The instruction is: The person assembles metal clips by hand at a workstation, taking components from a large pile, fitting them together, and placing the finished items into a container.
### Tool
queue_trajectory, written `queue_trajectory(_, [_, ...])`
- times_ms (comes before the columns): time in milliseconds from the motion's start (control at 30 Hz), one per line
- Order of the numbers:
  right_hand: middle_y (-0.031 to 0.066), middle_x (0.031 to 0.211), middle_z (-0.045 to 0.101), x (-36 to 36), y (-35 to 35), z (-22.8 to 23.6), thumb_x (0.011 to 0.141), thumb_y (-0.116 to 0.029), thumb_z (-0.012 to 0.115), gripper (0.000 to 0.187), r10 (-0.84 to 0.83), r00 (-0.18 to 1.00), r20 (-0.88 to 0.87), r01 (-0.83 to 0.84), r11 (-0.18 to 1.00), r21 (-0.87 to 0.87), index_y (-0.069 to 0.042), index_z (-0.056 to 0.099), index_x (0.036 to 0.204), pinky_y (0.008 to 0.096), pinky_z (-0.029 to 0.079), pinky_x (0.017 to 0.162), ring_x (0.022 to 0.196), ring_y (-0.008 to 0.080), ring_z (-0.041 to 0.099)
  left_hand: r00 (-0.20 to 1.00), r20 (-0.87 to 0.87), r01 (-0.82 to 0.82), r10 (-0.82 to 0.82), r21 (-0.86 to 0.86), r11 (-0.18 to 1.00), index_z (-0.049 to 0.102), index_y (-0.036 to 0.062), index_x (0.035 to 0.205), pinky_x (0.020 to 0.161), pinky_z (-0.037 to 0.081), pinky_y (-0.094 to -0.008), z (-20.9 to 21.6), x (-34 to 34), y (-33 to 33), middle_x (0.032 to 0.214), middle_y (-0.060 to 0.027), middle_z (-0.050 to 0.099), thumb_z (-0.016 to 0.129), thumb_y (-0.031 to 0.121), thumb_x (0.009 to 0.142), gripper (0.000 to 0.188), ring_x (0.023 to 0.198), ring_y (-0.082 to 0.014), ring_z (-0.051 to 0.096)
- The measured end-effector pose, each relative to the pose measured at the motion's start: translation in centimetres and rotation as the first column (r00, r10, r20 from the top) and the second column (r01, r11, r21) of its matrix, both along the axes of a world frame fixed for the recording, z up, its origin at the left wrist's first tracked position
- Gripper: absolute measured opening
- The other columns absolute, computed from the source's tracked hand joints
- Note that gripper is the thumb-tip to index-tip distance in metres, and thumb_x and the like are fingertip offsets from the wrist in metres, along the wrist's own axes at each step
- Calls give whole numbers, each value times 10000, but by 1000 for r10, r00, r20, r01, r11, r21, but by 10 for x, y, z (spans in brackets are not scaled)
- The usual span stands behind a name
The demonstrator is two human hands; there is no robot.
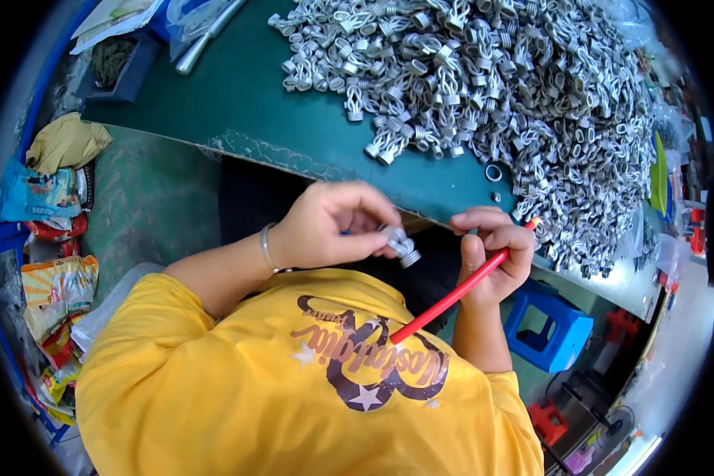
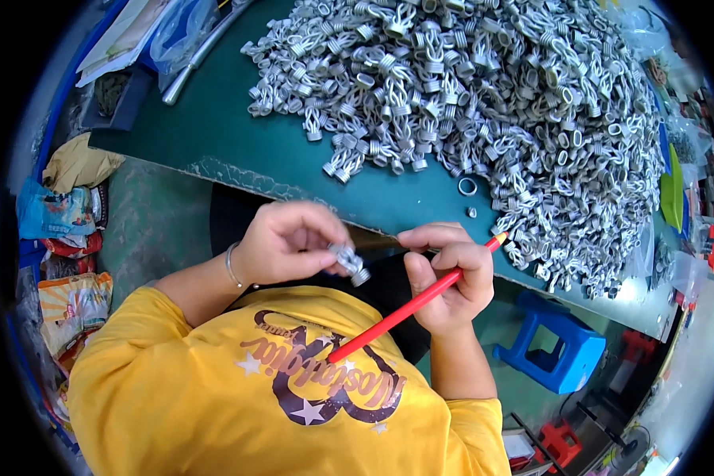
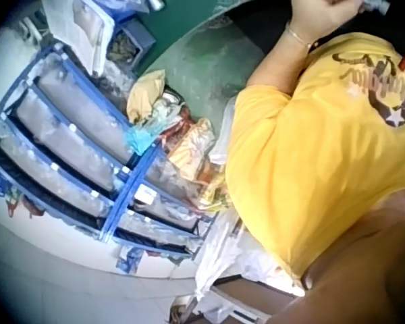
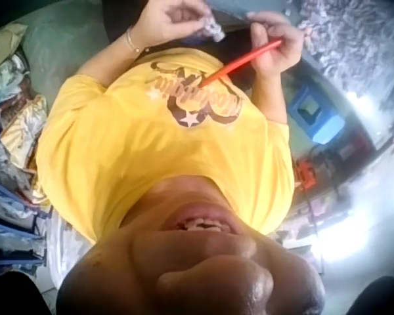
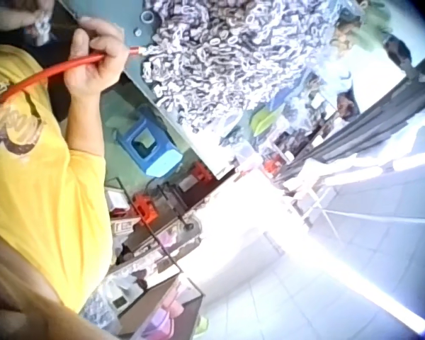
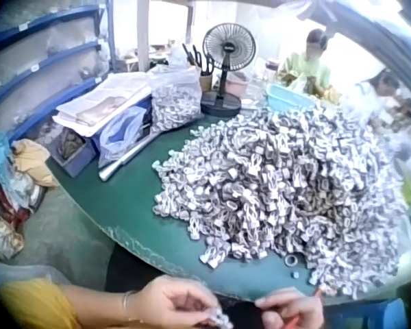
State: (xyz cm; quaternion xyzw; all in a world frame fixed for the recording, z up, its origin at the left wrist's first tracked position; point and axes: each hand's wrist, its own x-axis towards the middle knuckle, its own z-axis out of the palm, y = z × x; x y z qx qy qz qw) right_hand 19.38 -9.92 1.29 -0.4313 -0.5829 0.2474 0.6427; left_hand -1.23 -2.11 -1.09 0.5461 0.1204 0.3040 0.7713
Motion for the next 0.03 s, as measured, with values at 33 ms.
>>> queue_trajectory(33, [232,900,636,2,-1,-2,823,-47,667,264,-18,999,-46,14,997,-72,-48,405,850,354,497,699,761,276,615,991,-127,66,-50,124,990,522,-58,1063,747,560,-298,-1,-11,0,1022,-196,608,575,-87,837,235,935,-250,649])
